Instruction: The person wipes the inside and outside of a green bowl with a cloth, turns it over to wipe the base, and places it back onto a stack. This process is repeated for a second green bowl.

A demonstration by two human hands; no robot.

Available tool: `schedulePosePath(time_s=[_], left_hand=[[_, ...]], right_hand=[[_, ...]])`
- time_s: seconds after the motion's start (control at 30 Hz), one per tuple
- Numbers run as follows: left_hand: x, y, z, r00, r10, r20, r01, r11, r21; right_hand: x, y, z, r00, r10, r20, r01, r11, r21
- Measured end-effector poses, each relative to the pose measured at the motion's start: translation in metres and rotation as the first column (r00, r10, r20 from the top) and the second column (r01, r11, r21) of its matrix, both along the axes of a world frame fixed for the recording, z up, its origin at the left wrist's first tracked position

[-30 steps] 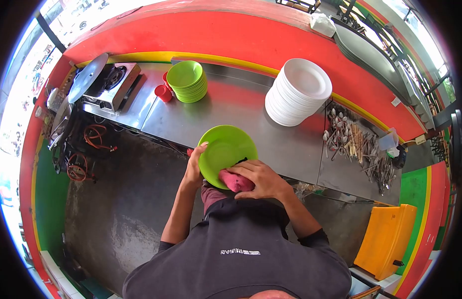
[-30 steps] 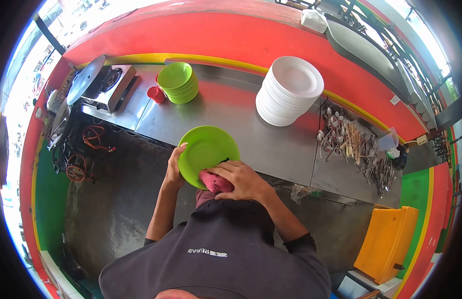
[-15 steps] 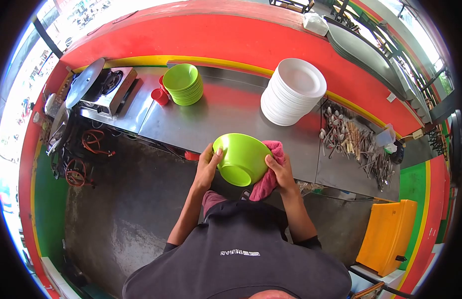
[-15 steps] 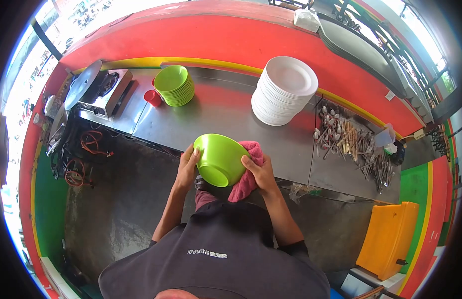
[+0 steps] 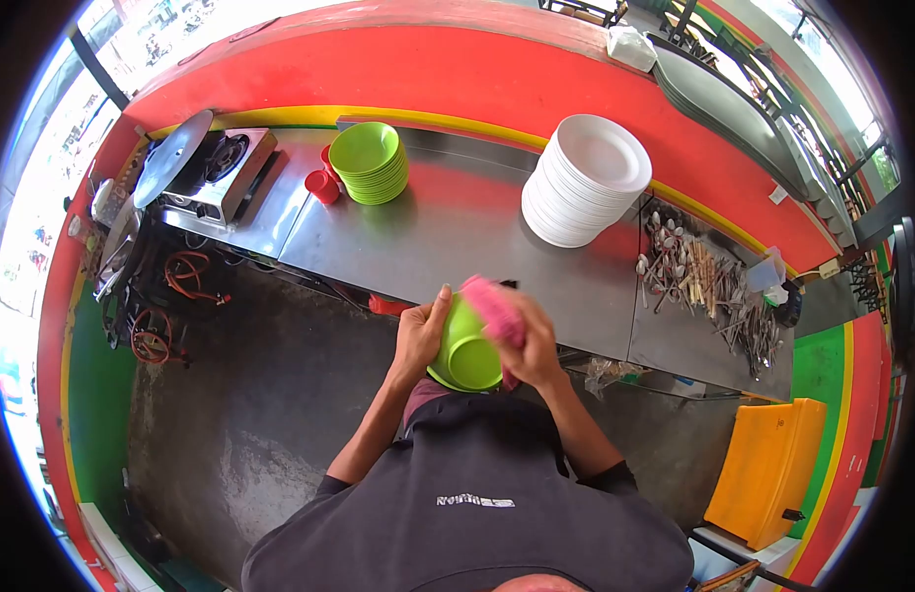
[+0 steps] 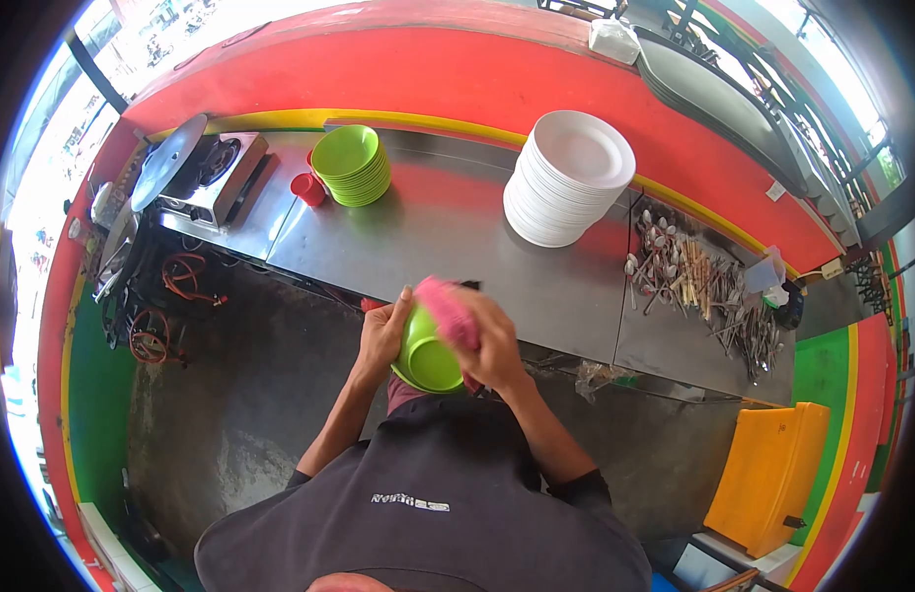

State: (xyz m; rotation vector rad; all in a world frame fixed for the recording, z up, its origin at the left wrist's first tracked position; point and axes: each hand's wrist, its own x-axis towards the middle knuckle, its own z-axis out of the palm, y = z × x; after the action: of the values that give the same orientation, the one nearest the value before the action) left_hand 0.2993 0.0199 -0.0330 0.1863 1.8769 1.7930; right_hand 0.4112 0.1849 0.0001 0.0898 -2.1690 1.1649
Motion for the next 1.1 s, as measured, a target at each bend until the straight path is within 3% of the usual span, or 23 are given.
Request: schedulePosePath(time_s=[0.1,0.17,0.2,0.33,0.43,0.47,0.57,0.6,0.67,0.77,0.87,0.97,1.03,1.1], left_hand=[[-0.001,-0.005,-0.009,1.000,0.002,0.005,-0.002,1.000,0.024],[-0.013,-0.012,-0.014,0.999,0.037,0.027,-0.039,0.995,0.093],[-0.014,-0.017,0.001,0.989,0.054,0.136,-0.075,0.986,0.148],[-0.024,-0.022,0.034,0.932,0.244,0.267,-0.318,0.905,0.283],[-0.024,-0.019,0.022,0.926,0.298,0.233,-0.350,0.909,0.227],[-0.021,-0.019,0.020,0.941,0.253,0.226,-0.303,0.926,0.225],[-0.013,-0.019,0.010,0.998,0.032,0.057,-0.032,1.000,0.000],[-0.011,-0.016,0.009,0.997,0.034,0.076,-0.038,0.998,0.048],[-0.016,-0.012,0.013,0.984,0.090,0.156,-0.113,0.983,0.148],[-0.028,-0.011,0.022,0.956,0.209,0.206,-0.254,0.941,0.224],[-0.039,-0.012,0.026,0.860,0.339,0.381,-0.452,0.853,0.262],[-0.040,-0.007,-0.002,0.818,0.369,0.441,-0.527,0.788,0.318],[-0.027,-0.001,0.003,0.808,0.345,0.477,-0.508,0.819,0.268],[-0.019,0.004,-0.001,0.825,0.306,0.475,-0.466,0.844,0.265]], right_hand=[[-0.001,-0.011,0.020,0.981,0.183,0.058,-0.191,0.909,0.369],[-0.002,-0.008,0.009,0.986,0.163,0.048,-0.170,0.946,0.277],[-0.003,-0.005,0.008,0.992,0.128,0.019,-0.129,0.962,0.239],[-0.004,-0.014,-0.007,0.999,0.028,-0.031,-0.023,0.992,0.125],[-0.004,-0.021,-0.011,0.999,0.027,-0.045,-0.020,0.988,0.156],[-0.006,-0.015,-0.009,0.997,0.064,-0.040,-0.058,0.988,0.145],[-0.016,-0.002,0.001,0.990,0.136,0.029,-0.138,0.981,0.138],[-0.018,-0.001,0.005,0.989,0.133,0.058,-0.141,0.975,0.171],[-0.019,0.000,0.010,0.987,0.130,0.097,-0.149,0.963,0.225],[-0.018,-0.010,-0.001,0.999,0.045,0.020,-0.047,0.987,0.152],[-0.015,-0.024,-0.010,1.000,0.029,0.007,-0.030,0.994,0.106],[-0.012,-0.031,-0.021,0.999,-0.021,0.023,0.017,0.986,0.164],[-0.012,-0.026,-0.020,0.997,-0.072,0.033,0.063,0.972,0.226],[-0.023,-0.015,-0.015,0.996,-0.081,-0.033,0.085,0.990,0.113]])
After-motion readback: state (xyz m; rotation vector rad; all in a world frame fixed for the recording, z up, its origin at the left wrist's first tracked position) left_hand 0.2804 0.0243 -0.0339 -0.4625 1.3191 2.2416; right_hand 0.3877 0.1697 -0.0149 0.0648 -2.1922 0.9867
